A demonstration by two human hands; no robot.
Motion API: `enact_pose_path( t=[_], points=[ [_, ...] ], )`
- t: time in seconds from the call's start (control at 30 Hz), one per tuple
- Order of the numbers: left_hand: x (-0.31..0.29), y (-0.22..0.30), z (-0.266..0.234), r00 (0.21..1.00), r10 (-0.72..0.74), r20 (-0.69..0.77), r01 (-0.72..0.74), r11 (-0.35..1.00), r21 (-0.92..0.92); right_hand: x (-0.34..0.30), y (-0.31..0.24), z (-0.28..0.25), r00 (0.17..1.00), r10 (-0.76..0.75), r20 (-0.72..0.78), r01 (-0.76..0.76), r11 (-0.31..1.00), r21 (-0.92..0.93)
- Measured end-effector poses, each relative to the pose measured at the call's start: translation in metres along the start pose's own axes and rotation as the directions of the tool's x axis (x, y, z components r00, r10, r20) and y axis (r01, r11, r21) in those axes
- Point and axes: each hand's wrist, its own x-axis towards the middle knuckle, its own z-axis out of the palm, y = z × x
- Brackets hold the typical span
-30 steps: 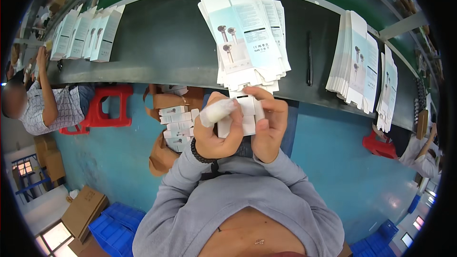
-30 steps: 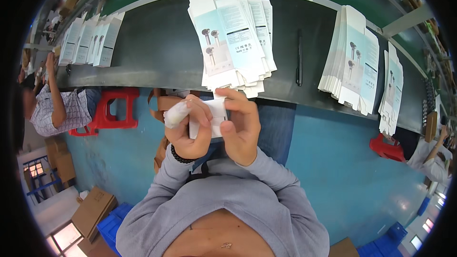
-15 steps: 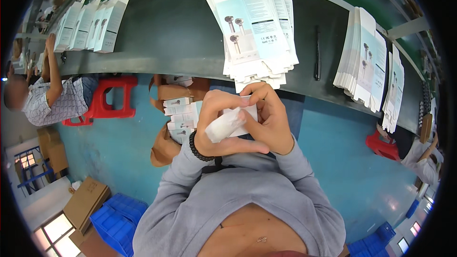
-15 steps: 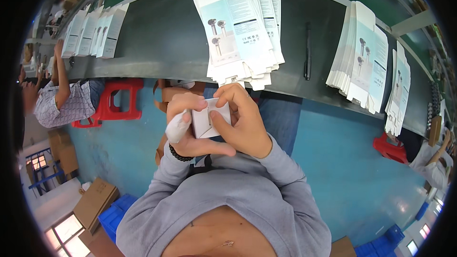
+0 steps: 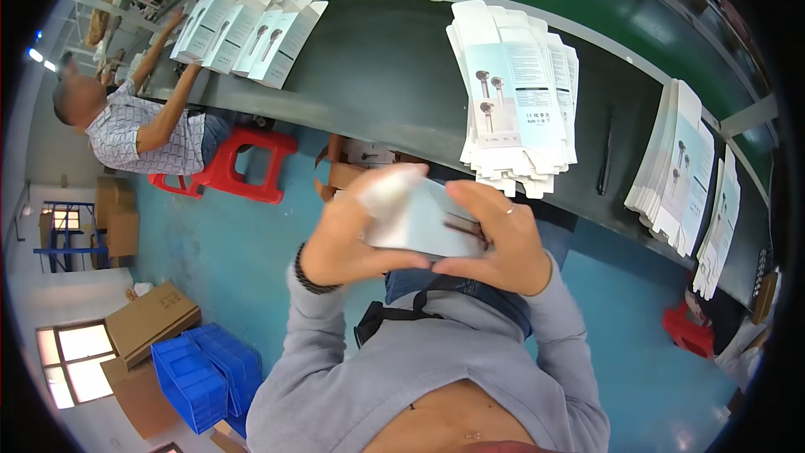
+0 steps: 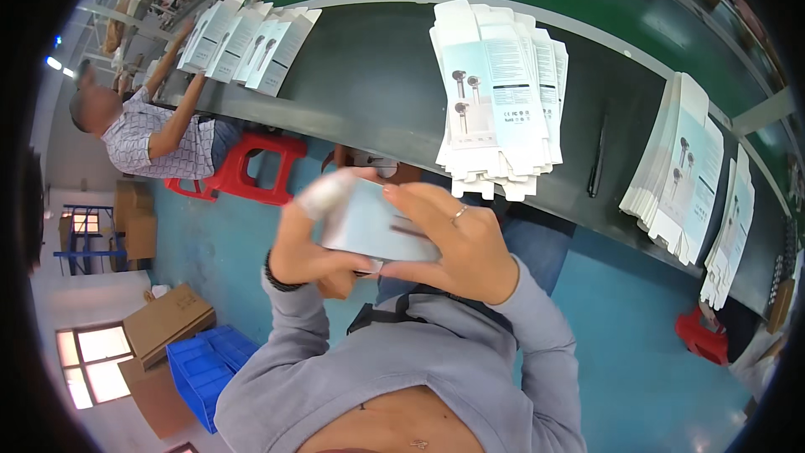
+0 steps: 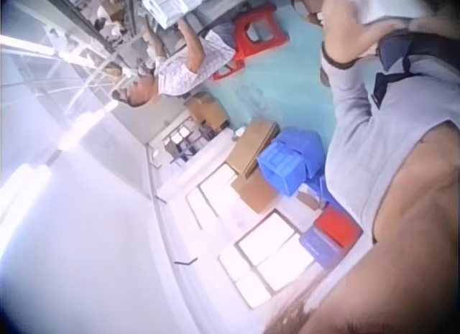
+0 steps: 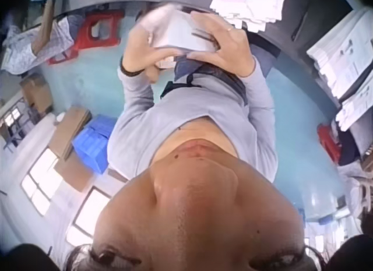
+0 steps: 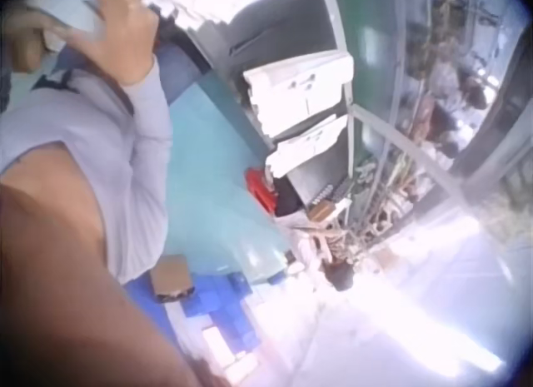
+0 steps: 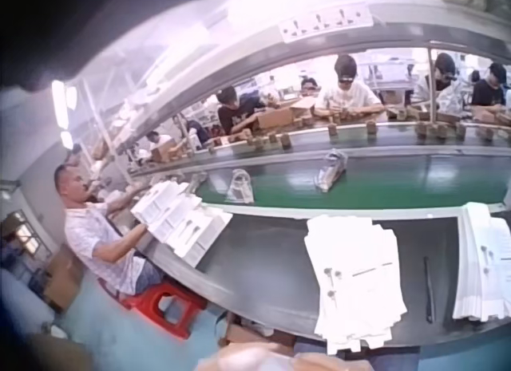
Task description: Folding and assembling cardboard product boxes at an assembly line.
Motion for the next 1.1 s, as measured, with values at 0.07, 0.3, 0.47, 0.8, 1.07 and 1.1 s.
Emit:
enact_pose_path(
  t=[0.07,0.3,0.47,0.8,1.07,1.1],
  points=[
    [-0.015,-0.014,-0.023,0.976,0.0,-0.218,-0.039,0.984,-0.176,0.014,-0.013,-0.014,0.997,-0.078,-0.02,0.079,0.996,0.041],
    [-0.002,-0.131,-0.085,0.645,-0.186,-0.741,0.012,0.972,-0.234,0.042,-0.104,-0.038,0.931,-0.25,-0.266,0.199,0.959,-0.203],
    [0.015,-0.251,-0.096,0.484,-0.082,-0.871,0.228,0.973,0.035,0.063,-0.102,-0.074,0.762,-0.634,-0.132,0.536,0.732,-0.422],
    [0.007,-0.251,-0.078,0.291,-0.194,-0.937,0.497,0.867,-0.025,0.033,0.0,-0.068,0.982,-0.052,0.179,0.166,0.684,-0.711],
    [0.017,-0.142,-0.001,0.6,-0.251,-0.759,0.202,0.966,-0.16,-0.029,0.06,-0.046,0.945,0.13,0.301,0.196,0.51,-0.837],
    [0.02,-0.129,0.008,0.644,-0.264,-0.718,0.173,0.965,-0.2,-0.029,0.057,-0.05,0.945,0.118,0.305,0.207,0.507,-0.837]
  ],
)
